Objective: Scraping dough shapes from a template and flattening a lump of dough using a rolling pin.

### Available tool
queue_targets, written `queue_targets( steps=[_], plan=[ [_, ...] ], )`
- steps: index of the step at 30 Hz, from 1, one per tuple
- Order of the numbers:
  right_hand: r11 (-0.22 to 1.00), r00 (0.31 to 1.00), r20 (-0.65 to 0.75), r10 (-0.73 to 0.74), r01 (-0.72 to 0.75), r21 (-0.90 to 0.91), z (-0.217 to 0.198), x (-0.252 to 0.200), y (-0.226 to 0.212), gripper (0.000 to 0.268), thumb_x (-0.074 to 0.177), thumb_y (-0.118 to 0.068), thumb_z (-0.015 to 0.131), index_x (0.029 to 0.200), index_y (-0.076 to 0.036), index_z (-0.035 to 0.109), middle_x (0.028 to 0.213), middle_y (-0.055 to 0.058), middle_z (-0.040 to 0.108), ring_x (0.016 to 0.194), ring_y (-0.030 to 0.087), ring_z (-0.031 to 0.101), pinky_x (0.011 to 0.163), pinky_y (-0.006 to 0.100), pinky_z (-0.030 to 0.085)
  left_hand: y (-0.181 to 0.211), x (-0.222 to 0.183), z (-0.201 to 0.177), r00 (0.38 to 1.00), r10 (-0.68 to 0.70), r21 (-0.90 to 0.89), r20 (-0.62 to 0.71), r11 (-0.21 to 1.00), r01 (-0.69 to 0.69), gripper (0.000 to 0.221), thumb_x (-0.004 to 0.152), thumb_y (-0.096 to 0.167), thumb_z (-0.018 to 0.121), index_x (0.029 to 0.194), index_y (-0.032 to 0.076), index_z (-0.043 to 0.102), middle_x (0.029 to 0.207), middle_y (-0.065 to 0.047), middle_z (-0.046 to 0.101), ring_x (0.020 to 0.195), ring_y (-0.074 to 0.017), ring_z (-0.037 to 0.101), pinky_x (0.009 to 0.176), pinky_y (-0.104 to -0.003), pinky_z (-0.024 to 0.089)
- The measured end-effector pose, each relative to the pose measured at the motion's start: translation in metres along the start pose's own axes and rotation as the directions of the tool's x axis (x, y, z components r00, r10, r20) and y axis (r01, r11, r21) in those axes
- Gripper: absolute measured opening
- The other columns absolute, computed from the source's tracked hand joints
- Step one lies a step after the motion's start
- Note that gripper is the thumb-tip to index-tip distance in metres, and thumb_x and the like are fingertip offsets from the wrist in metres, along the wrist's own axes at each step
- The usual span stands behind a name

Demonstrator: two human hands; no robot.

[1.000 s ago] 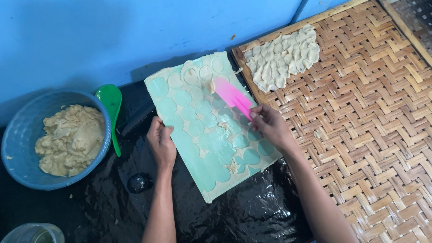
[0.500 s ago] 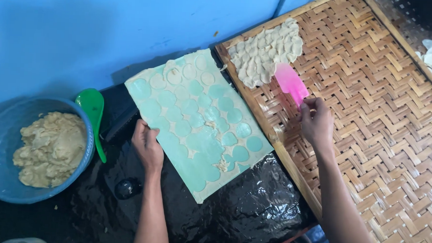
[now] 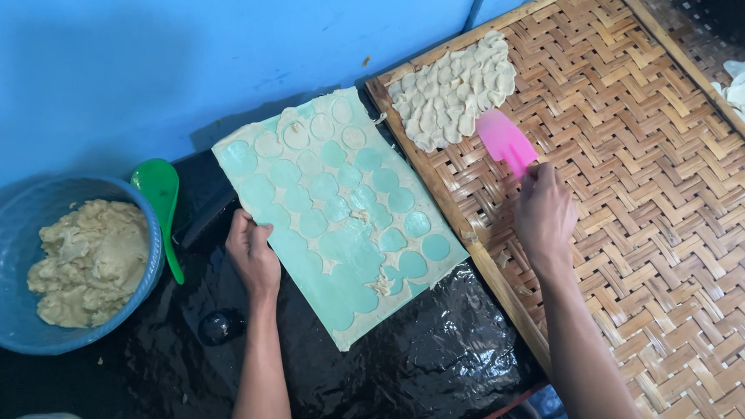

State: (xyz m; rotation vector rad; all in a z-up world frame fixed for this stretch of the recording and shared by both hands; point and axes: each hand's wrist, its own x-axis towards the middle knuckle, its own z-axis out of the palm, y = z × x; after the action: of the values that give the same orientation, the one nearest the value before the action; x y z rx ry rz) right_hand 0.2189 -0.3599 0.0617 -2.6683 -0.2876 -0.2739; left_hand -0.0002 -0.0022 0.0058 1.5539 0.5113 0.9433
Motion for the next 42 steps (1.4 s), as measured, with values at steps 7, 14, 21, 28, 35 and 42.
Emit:
queue_targets(
  steps=[7, 14, 21, 28, 35, 42],
  plan=[
    [0.988, 0.980, -0.146, -0.133, 0.119, -0.101, -0.002, -0.003, -0.018, 0.014, 0.107, -0.012, 0.062, 0.106, 0.002, 0.060, 0.094, 0.020, 0.072, 0.068, 0.030, 0.068, 0.059, 0.047, 0.049, 0.000, 0.000, 0.001, 1.000, -0.029, -0.064, -0.011, 0.998, 0.028, 0.008, 0.092, 0.004, 0.052, 0.093, -0.003, 0.056, 0.072, 0.000, 0.051, 0.070, -0.0074, 0.042, 0.070, -0.027, 0.039],
    [0.943, 0.980, 0.014, -0.200, 0.189, 0.274, 0.018, -0.033, -0.084, 0.017, 0.097, -0.014, 0.064, 0.108, -0.001, 0.066, 0.091, 0.019, 0.074, 0.075, 0.033, 0.072, 0.068, 0.045, 0.056, -0.009, 0.000, -0.002, 0.998, -0.042, -0.089, -0.051, 0.995, 0.037, 0.009, 0.090, 0.002, 0.051, 0.095, -0.004, 0.055, 0.077, 0.000, 0.053, 0.073, -0.0076, 0.045, 0.070, -0.026, 0.039],
    [0.941, 0.971, 0.100, -0.220, 0.184, 0.285, 0.041, -0.024, -0.115, 0.016, 0.095, -0.010, 0.062, 0.107, 0.001, 0.065, 0.102, 0.021, 0.072, 0.081, 0.040, 0.071, 0.071, 0.051, 0.054, -0.018, 0.002, -0.004, 0.999, -0.032, -0.095, -0.037, 0.995, 0.028, 0.006, 0.091, 0.003, 0.048, 0.092, -0.002, 0.050, 0.079, 0.000, 0.052, 0.074, -0.0083, 0.043, 0.071, -0.025, 0.040],
    [0.938, 0.957, 0.063, -0.284, 0.263, 0.227, 0.047, -0.023, -0.119, 0.014, 0.094, -0.008, 0.061, 0.104, 0.000, 0.064, 0.101, 0.023, 0.071, 0.089, 0.043, 0.069, 0.074, 0.053, 0.053, -0.012, 0.002, -0.003, 0.998, -0.045, -0.105, -0.047, 0.994, 0.040, 0.008, 0.090, 0.003, 0.047, 0.093, -0.004, 0.052, 0.081, -0.002, 0.052, 0.075, -0.0094, 0.043, 0.069, -0.026, 0.038],
    [0.952, 0.965, 0.068, -0.255, 0.238, 0.191, 0.052, -0.021, -0.118, 0.014, 0.095, -0.011, 0.061, 0.104, -0.001, 0.064, 0.101, 0.021, 0.072, 0.087, 0.042, 0.069, 0.072, 0.053, 0.052, -0.010, 0.002, -0.003, 0.996, -0.076, -0.060, -0.049, 0.995, 0.073, 0.008, 0.091, 0.003, 0.049, 0.095, -0.003, 0.054, 0.079, -0.001, 0.052, 0.073, -0.0092, 0.044, 0.068, -0.027, 0.038],
    [0.933, 0.950, 0.123, -0.286, 0.247, 0.263, 0.051, -0.017, -0.120, 0.017, 0.094, -0.013, 0.063, 0.104, 0.000, 0.065, 0.098, 0.023, 0.071, 0.087, 0.041, 0.070, 0.077, 0.051, 0.053, -0.006, 0.003, -0.002, 0.998, -0.038, -0.049, -0.041, 0.998, 0.036, 0.010, 0.091, 0.003, 0.047, 0.096, -0.003, 0.054, 0.080, -0.001, 0.055, 0.073, -0.0093, 0.045, 0.069, -0.028, 0.040]
  ],
)
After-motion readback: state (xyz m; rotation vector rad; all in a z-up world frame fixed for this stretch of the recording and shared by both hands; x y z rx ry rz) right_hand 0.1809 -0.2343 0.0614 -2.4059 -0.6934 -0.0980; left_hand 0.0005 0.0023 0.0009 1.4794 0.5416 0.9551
